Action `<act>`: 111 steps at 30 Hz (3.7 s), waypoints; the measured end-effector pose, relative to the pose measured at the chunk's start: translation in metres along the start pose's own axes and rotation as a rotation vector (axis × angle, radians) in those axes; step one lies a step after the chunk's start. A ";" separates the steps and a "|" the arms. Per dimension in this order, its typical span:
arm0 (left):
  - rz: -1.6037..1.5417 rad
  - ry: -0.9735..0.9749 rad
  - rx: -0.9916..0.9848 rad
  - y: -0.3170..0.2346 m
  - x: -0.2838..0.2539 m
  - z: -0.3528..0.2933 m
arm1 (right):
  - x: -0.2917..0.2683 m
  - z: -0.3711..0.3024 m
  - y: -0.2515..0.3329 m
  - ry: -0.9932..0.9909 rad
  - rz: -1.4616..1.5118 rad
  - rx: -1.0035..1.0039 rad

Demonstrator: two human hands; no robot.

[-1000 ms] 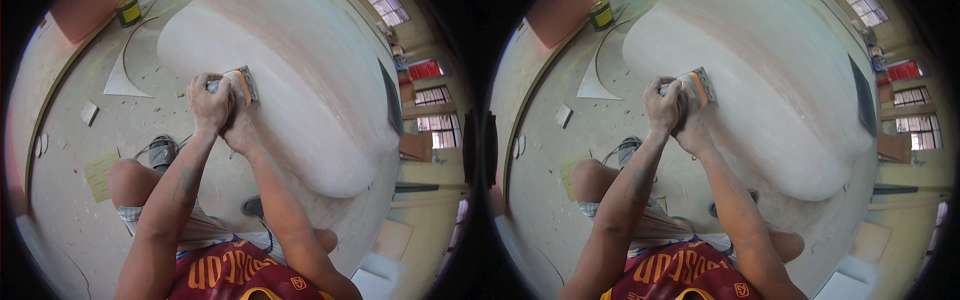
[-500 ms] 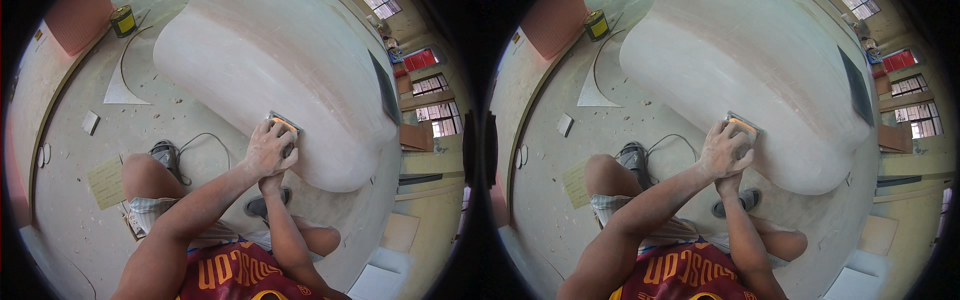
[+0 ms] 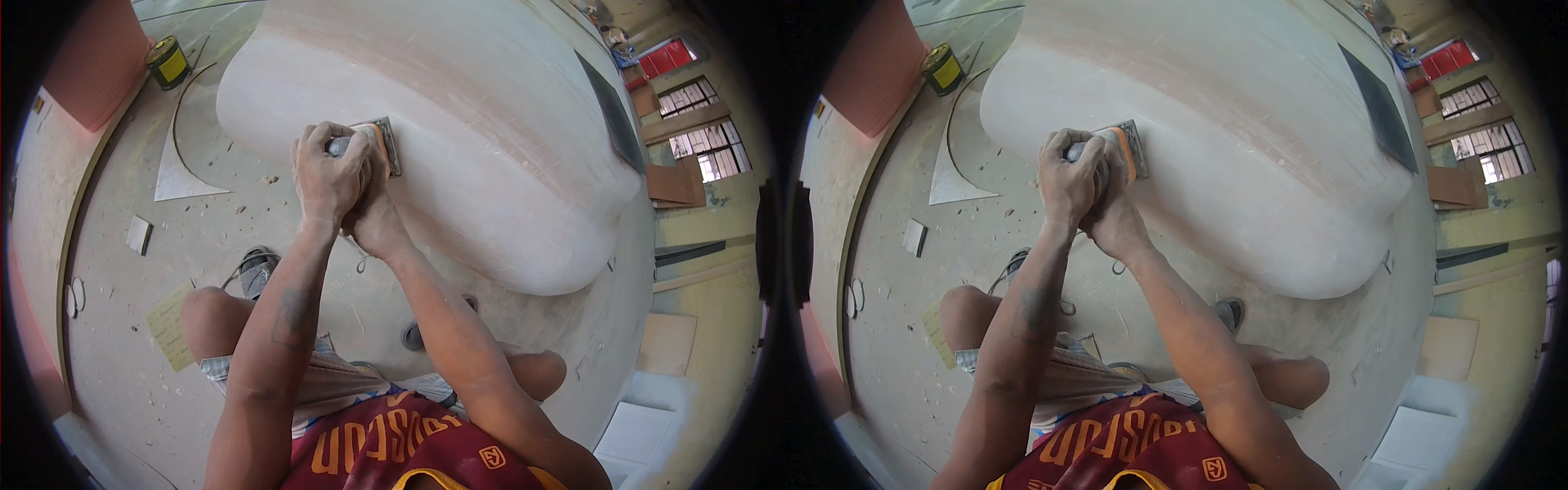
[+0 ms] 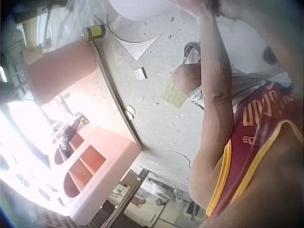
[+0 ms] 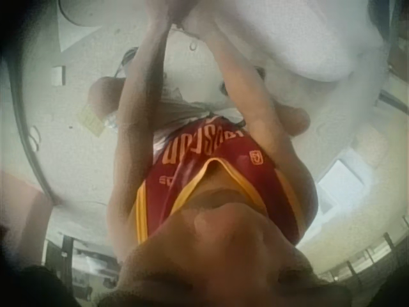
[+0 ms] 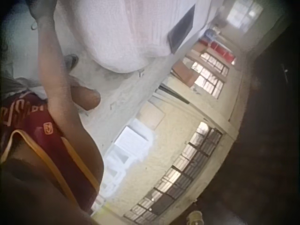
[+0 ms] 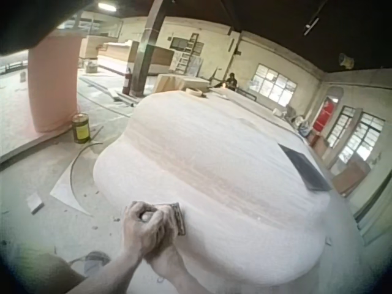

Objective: Using a power sander to smooth the surface of a large curved wooden structure.

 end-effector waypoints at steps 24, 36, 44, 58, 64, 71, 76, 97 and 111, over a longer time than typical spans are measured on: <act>-0.164 0.273 0.507 -0.045 0.083 -0.155 | -0.077 -0.145 -0.097 -0.462 -0.207 -0.017; -0.317 -0.247 -0.262 0.111 0.020 -0.104 | 0.010 -0.050 -0.075 0.173 -0.579 0.202; -0.328 -0.050 0.016 0.011 0.076 -0.166 | -0.069 -0.131 -0.119 -0.043 -0.402 0.223; -0.367 -0.296 -0.208 0.072 0.036 -0.113 | -0.022 -0.050 -0.051 0.158 -0.703 0.141; -0.706 -0.393 -0.401 0.117 -0.004 -0.052 | 0.035 0.010 -0.005 0.312 -0.796 0.140; -0.617 -0.419 -0.357 0.116 0.035 -0.107 | 0.002 -0.035 -0.033 0.314 -0.836 0.173; -0.370 -0.267 -0.256 0.066 0.078 -0.179 | -0.063 -0.104 -0.080 0.121 -0.754 0.170; -0.563 -0.442 -0.375 0.104 0.009 -0.069 | 0.013 -0.001 0.005 0.300 -0.762 0.161; -0.553 -0.237 -0.648 0.116 0.109 -0.225 | -0.056 -0.117 -0.114 0.235 -0.967 0.228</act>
Point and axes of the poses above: each hand's wrist, its own z-axis towards the middle knuckle, its own x-axis out of the palm, y = z × x, the point moved 6 cm from there along z, towards the middle knuckle, and after that the axes turned 2 degrees about x, right-handed, at the moved point
